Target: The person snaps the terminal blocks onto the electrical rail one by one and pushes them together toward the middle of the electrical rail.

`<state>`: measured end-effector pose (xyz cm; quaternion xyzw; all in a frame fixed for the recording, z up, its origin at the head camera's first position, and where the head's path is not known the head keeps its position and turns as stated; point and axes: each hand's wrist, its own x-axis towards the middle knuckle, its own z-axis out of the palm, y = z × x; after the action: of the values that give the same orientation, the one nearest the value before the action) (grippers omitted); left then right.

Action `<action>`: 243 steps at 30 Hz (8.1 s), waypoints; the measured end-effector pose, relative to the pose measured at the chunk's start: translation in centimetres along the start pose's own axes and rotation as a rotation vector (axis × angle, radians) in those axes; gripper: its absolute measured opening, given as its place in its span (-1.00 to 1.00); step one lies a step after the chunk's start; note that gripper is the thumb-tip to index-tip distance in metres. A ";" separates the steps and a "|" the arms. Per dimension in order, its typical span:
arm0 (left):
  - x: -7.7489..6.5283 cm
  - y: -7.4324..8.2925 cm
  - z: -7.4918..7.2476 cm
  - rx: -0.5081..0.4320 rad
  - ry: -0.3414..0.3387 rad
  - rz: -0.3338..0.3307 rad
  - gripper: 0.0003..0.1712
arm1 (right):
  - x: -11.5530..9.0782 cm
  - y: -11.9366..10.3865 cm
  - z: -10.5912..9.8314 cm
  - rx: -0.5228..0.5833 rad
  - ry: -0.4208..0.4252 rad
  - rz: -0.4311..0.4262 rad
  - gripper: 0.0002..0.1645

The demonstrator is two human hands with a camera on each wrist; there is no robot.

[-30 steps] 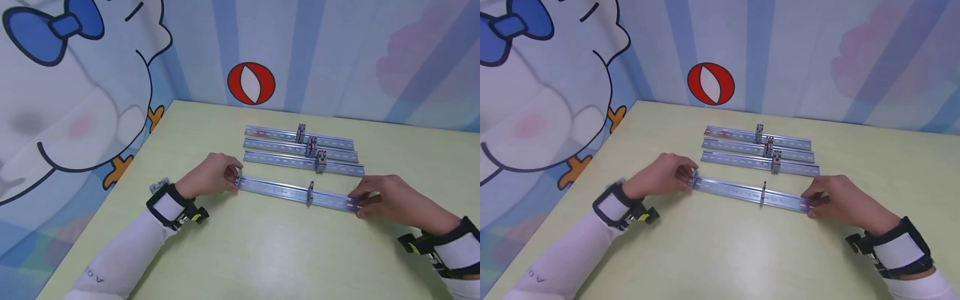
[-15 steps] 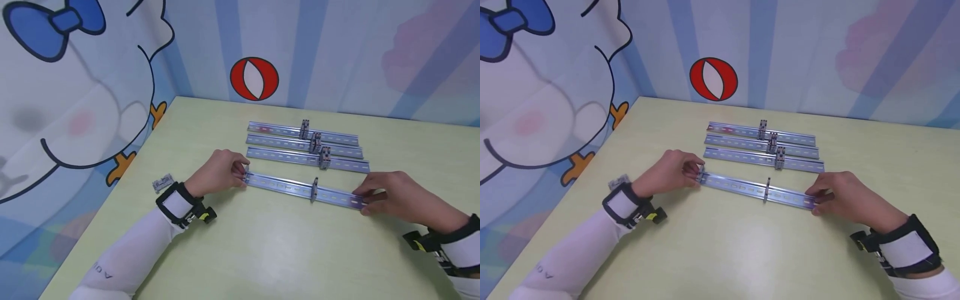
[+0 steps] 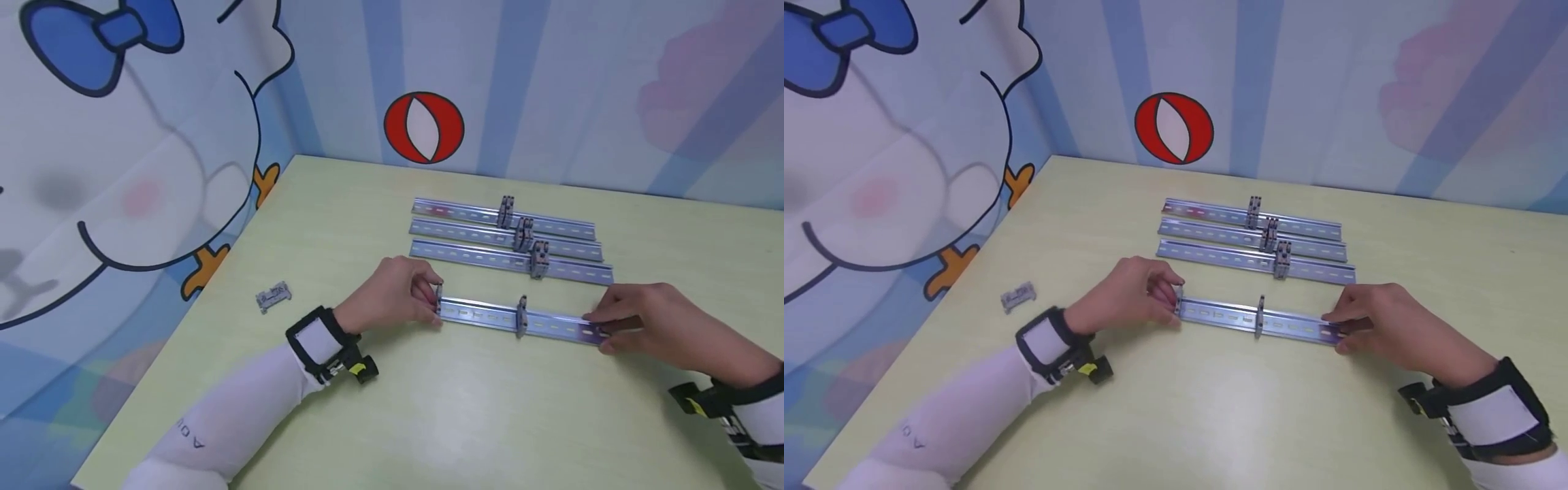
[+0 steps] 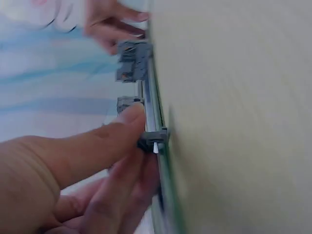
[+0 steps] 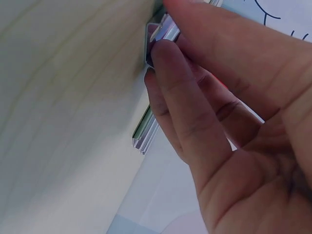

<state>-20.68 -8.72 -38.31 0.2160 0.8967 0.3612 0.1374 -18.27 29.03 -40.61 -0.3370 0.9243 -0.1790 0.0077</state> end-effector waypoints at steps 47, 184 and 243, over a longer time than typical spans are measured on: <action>4.0 6.2 7.7 0.157 -0.015 0.156 -0.31 | -0.1 0.1 -0.2 0.104 -0.024 0.090 -0.60; -2.8 -3.0 -3.7 0.295 -0.033 0.062 -0.32 | 0.0 0.1 -0.4 0.166 -0.068 0.130 -0.61; -2.1 -2.2 -1.1 -0.082 0.131 -0.112 -0.40 | -0.3 0.2 -0.1 0.154 -0.006 0.084 -0.61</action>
<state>-19.96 -11.83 -38.91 0.1355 0.8989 0.4026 0.1074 -18.22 29.38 -40.63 -0.2971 0.9210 -0.2482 0.0440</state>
